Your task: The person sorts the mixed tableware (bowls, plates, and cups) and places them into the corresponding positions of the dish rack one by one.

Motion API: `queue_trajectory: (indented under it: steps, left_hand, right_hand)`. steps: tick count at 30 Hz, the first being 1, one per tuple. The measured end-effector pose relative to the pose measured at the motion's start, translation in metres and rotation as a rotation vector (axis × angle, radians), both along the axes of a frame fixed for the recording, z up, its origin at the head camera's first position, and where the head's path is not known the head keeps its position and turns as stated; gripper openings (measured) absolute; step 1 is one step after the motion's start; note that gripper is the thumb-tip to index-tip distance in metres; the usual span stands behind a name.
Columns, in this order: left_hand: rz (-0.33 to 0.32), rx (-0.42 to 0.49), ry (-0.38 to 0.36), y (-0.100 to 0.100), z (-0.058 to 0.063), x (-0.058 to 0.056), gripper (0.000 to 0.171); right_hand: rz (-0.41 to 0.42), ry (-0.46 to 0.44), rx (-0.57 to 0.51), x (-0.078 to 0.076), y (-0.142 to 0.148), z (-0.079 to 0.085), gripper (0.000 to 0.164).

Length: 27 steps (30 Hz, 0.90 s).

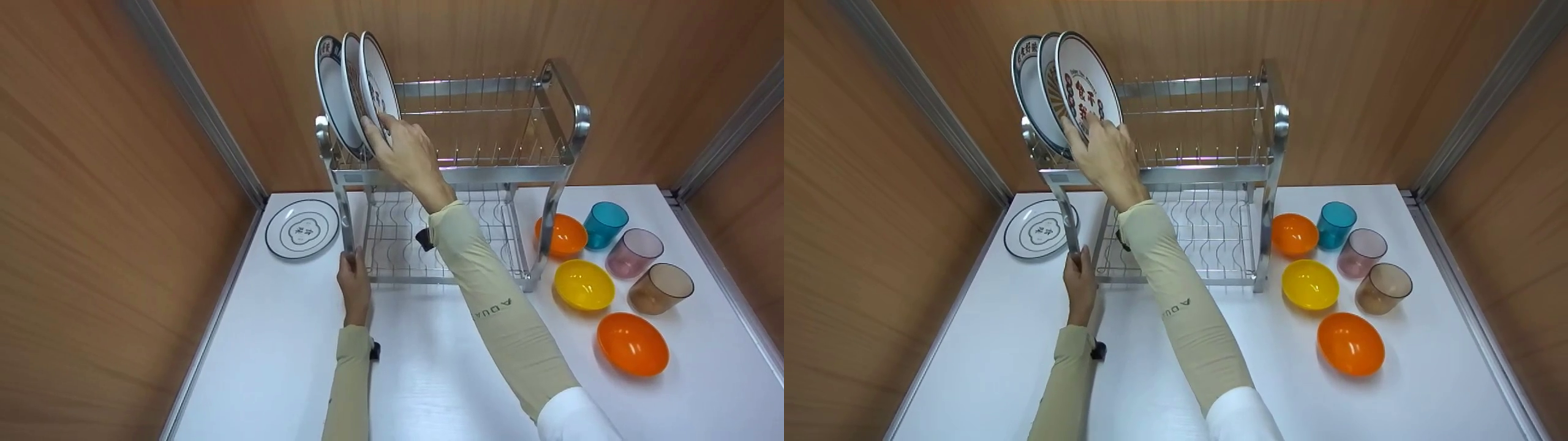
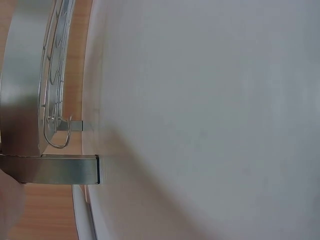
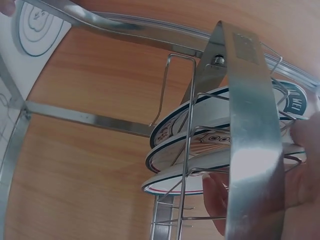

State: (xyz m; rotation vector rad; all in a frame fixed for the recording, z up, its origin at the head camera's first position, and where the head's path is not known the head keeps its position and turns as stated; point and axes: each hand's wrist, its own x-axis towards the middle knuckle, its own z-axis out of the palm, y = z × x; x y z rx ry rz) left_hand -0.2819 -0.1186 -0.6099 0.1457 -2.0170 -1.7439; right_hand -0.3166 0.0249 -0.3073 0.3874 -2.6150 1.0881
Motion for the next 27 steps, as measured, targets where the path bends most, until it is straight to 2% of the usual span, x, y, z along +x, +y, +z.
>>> queue_trajectory:
  steps: [3, 9, 11, 14, 20, 24, 27]
  left_hand:
    - [-0.023, 0.026, -0.005, 0.000, 0.004, 0.003, 0.035]
    - [-0.053, 0.025, 0.000, 0.002, 0.026, 0.017, 0.021]
    - [-0.053, 0.023, -0.001, 0.003, 0.029, 0.019, 0.020]
    - [-0.059, 0.046, -0.007, 0.002, 0.023, 0.016, 0.023]
    - [-0.052, 0.053, 0.002, 0.000, 0.003, 0.004, 0.032]
    - [-0.056, 0.046, -0.002, -0.002, 0.001, 0.003, 0.034]
    - [-0.079, 0.044, -0.039, -0.007, 0.001, 0.003, 0.031]
  right_hand:
    - [0.022, -0.008, -0.021, 0.001, 0.001, 0.000, 0.060]
    - [0.043, -0.019, -0.041, 0.004, 0.003, -0.001, 0.060]
    - [0.049, -0.020, -0.039, 0.004, 0.003, -0.001, 0.061]
    - [0.053, -0.015, -0.037, 0.004, 0.003, -0.001, 0.061]
    - [0.052, -0.004, -0.053, 0.004, 0.003, -0.001, 0.063]
    - [0.048, 0.006, -0.049, 0.004, 0.002, -0.001, 0.064]
    - [0.041, 0.011, -0.045, 0.004, 0.002, -0.001, 0.065]
